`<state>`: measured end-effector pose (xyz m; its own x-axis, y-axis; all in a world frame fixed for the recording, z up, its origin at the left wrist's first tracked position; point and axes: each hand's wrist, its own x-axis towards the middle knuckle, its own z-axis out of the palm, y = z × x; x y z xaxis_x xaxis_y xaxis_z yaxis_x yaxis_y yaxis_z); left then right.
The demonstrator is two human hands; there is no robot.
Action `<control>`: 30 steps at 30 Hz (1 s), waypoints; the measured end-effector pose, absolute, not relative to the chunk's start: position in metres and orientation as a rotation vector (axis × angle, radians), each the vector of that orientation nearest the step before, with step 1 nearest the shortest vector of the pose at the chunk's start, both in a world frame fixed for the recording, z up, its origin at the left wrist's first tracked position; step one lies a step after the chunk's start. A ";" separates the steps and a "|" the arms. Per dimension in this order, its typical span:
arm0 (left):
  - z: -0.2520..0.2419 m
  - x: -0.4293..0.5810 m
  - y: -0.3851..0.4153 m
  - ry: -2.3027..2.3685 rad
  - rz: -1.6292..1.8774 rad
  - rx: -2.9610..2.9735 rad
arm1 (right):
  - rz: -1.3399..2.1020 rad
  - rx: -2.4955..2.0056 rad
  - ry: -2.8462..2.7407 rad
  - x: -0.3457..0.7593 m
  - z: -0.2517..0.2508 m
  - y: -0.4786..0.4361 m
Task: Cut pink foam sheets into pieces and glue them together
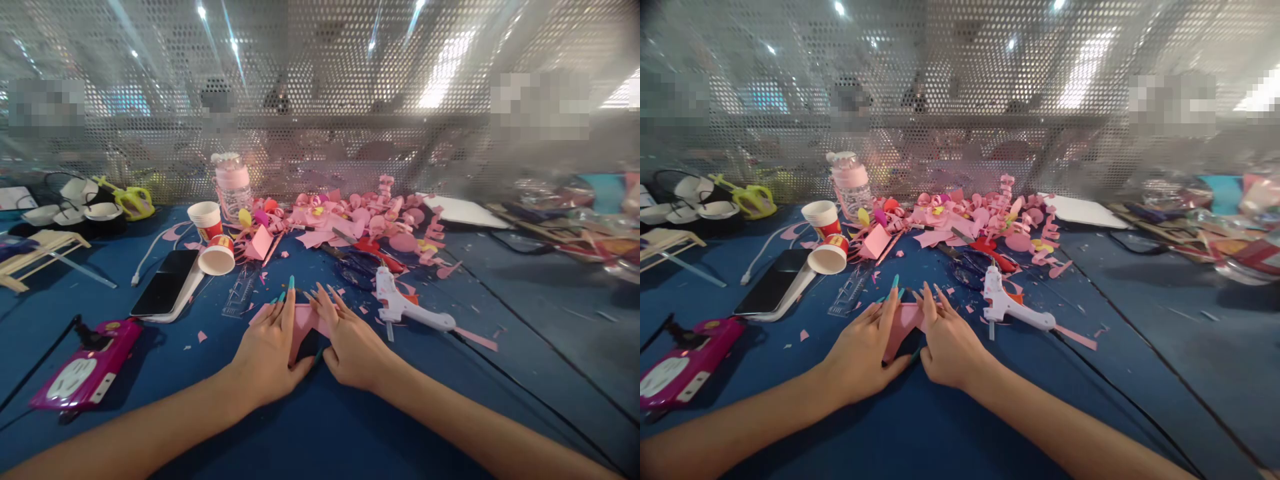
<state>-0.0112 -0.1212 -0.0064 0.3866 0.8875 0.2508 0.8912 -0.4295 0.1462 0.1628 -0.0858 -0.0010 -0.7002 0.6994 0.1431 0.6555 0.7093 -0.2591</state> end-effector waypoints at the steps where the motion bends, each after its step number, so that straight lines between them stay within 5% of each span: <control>1: -0.006 -0.011 -0.122 -1.671 -0.461 -2.605 | 0.276 -1.081 -2.688 0.163 -0.001 -0.086; 30: -0.005 0.006 -0.125 -1.520 -0.396 -2.931 | 0.200 -1.197 -2.583 0.167 0.001 -0.090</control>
